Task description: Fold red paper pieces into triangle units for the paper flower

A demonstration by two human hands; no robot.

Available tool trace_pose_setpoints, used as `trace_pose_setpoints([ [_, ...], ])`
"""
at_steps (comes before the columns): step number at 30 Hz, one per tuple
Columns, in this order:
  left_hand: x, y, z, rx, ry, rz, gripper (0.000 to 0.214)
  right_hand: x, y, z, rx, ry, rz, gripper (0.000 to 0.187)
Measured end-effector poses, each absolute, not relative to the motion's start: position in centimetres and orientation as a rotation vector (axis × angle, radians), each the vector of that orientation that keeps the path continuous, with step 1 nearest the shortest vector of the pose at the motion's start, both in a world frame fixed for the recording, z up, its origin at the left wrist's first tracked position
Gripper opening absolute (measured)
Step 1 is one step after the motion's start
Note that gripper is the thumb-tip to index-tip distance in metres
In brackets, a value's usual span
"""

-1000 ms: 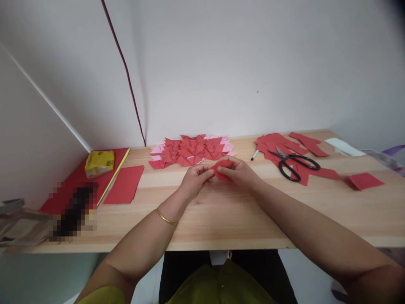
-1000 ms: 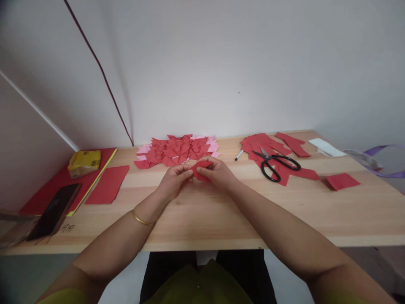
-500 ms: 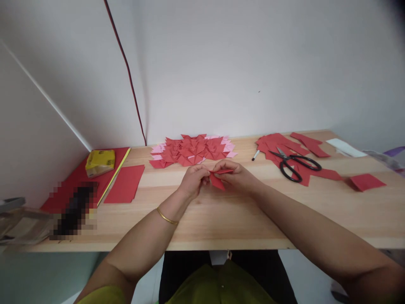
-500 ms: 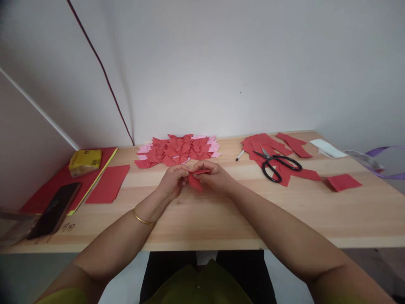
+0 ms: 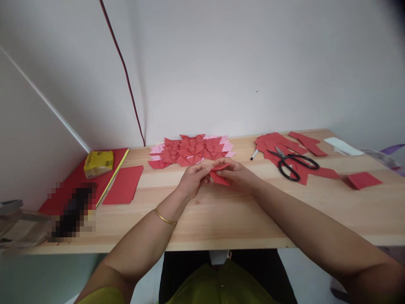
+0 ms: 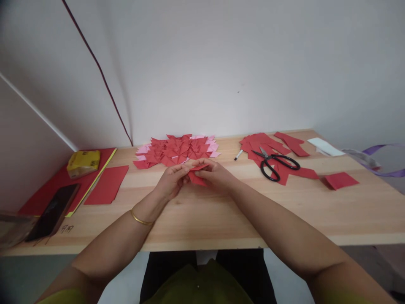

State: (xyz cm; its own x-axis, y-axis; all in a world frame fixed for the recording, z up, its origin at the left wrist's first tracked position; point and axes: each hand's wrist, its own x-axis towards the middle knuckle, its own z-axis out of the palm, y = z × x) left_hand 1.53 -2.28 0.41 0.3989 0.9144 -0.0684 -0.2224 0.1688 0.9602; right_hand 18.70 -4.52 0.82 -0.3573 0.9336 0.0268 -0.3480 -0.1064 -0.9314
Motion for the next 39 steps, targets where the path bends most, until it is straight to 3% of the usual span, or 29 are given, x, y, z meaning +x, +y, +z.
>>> trace_pose_setpoints([
  [6, 1.4, -2.4, 0.7, 1.311, 0.878, 1.012, 0.031, 18.3, -4.7, 1.3, -0.849, -1.211, 1.687, 0.025],
  [11, 1.4, -2.8, 1.1, 1.474, 0.973, 1.004, 0.029, 18.5, -4.6, 0.8, -1.112, -1.276, 1.457, 0.032],
  [22, 2.1, -3.3, 1.0, 1.638, 1.106, 1.067, 0.021, 18.4, -4.7, 1.3, -1.181, -1.608, 1.003, 0.022],
  [27, 1.9, -3.0, 1.1, 1.495, 1.019, 0.951, 0.031, 18.7, -4.5, 1.2, -1.320, -1.692, 0.863, 0.020],
  [39, 2.0, -2.8, 0.6, 1.178, 0.939, 0.932, 0.019, 18.9, -4.6, 1.2, -1.225, -1.570, 0.993, 0.023],
])
